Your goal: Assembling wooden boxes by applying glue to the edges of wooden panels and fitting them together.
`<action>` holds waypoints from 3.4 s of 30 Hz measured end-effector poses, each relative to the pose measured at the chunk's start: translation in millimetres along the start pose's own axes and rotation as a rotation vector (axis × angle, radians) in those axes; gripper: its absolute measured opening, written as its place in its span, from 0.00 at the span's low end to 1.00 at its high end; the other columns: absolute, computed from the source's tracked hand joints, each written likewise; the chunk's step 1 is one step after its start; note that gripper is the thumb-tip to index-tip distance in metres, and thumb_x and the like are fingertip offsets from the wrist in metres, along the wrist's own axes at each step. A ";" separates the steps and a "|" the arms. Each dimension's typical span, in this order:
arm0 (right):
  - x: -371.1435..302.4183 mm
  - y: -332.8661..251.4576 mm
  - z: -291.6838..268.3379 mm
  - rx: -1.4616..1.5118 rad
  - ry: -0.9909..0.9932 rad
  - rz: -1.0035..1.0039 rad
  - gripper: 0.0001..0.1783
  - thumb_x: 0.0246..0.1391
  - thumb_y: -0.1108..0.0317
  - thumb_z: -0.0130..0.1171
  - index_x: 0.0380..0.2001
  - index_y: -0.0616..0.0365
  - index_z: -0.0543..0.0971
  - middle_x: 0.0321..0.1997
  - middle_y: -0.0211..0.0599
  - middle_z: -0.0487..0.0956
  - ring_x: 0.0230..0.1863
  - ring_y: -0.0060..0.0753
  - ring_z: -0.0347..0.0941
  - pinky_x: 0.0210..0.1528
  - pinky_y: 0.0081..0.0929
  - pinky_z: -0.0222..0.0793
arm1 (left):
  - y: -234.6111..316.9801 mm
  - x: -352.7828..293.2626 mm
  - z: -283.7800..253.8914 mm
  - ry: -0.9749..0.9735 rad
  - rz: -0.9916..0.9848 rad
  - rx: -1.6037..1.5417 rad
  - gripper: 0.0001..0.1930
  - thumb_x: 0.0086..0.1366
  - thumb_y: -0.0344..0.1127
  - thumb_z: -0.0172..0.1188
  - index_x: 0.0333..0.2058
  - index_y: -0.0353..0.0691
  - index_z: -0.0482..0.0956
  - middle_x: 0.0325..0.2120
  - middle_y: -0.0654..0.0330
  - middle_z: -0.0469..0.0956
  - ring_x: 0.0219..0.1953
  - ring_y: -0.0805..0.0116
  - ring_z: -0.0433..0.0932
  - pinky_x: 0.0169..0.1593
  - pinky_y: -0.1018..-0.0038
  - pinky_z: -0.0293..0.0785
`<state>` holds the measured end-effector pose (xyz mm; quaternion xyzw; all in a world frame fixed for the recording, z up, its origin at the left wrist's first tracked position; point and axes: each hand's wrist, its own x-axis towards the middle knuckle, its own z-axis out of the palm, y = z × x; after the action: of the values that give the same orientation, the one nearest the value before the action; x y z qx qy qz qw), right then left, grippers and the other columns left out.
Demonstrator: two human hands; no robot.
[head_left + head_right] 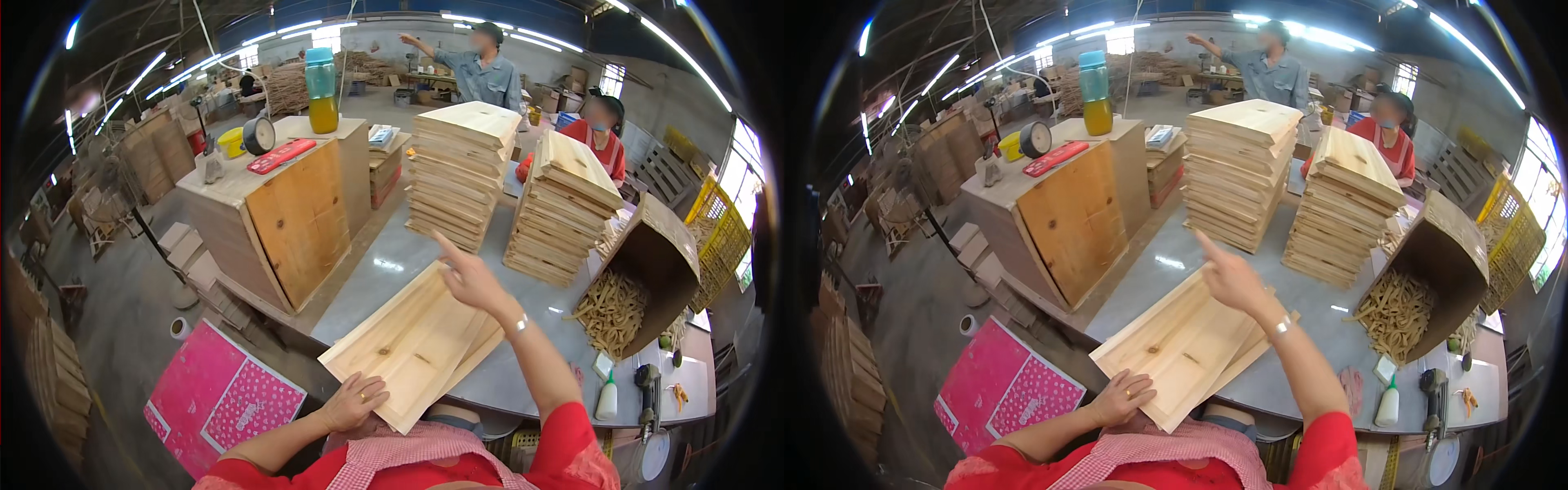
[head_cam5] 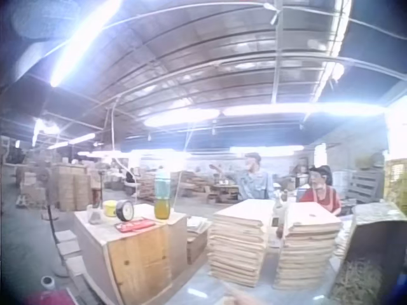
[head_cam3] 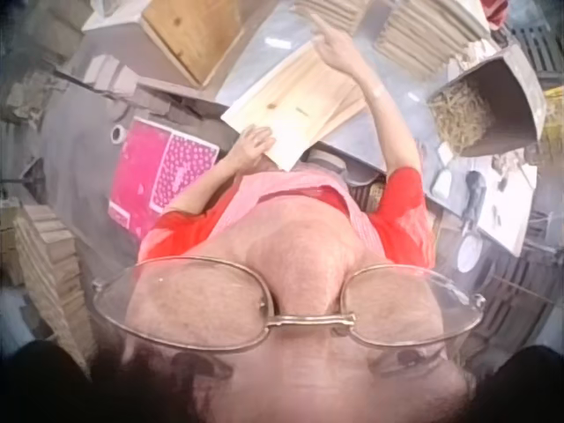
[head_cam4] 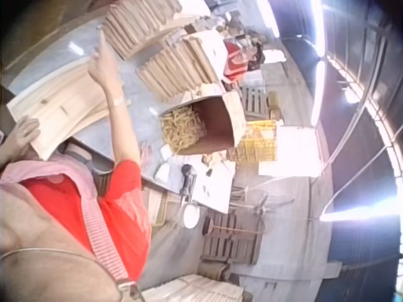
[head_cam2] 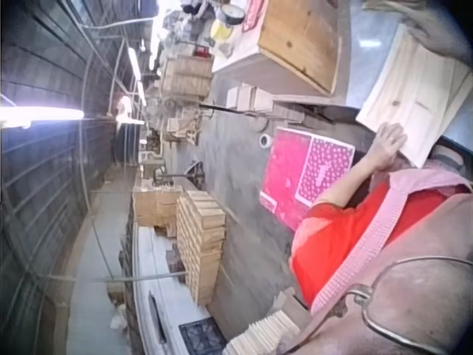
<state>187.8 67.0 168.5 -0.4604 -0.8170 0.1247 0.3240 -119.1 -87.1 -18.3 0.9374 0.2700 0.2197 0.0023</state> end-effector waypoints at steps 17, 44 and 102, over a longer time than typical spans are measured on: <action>-55.6 -116.0 63.0 0.123 -0.441 -0.451 0.24 0.52 0.68 0.58 0.54 0.59 0.76 0.41 0.49 0.81 0.40 0.52 0.79 0.41 0.42 0.76 | 8.6 18.2 7.2 0.200 0.044 0.215 0.21 0.54 0.37 0.56 0.48 0.47 0.81 0.48 0.58 0.78 0.53 0.56 0.76 0.52 0.57 0.73; -335.7 117.7 -36.1 -0.577 0.412 0.766 0.19 0.54 0.65 0.59 0.49 0.60 0.79 0.57 0.50 0.76 0.58 0.56 0.70 0.61 0.45 0.65 | 36.1 76.8 43.3 0.401 -1.365 -2.119 0.30 0.63 0.32 0.64 0.61 0.34 0.64 0.56 0.50 0.73 0.58 0.54 0.73 0.63 0.61 0.70; -135.7 218.5 40.7 -0.407 0.417 0.651 0.18 0.54 0.58 0.55 0.40 0.58 0.83 0.47 0.48 0.80 0.56 0.54 0.70 0.59 0.51 0.61 | 33.1 116.7 31.8 0.018 -1.652 -1.638 0.29 0.66 0.36 0.63 0.61 0.33 0.63 0.56 0.48 0.72 0.56 0.52 0.74 0.56 0.53 0.76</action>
<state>358.0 76.8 -28.4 -0.7637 -0.5543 -0.0388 0.3287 -0.9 -52.6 4.9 0.1924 0.5763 0.2667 0.7481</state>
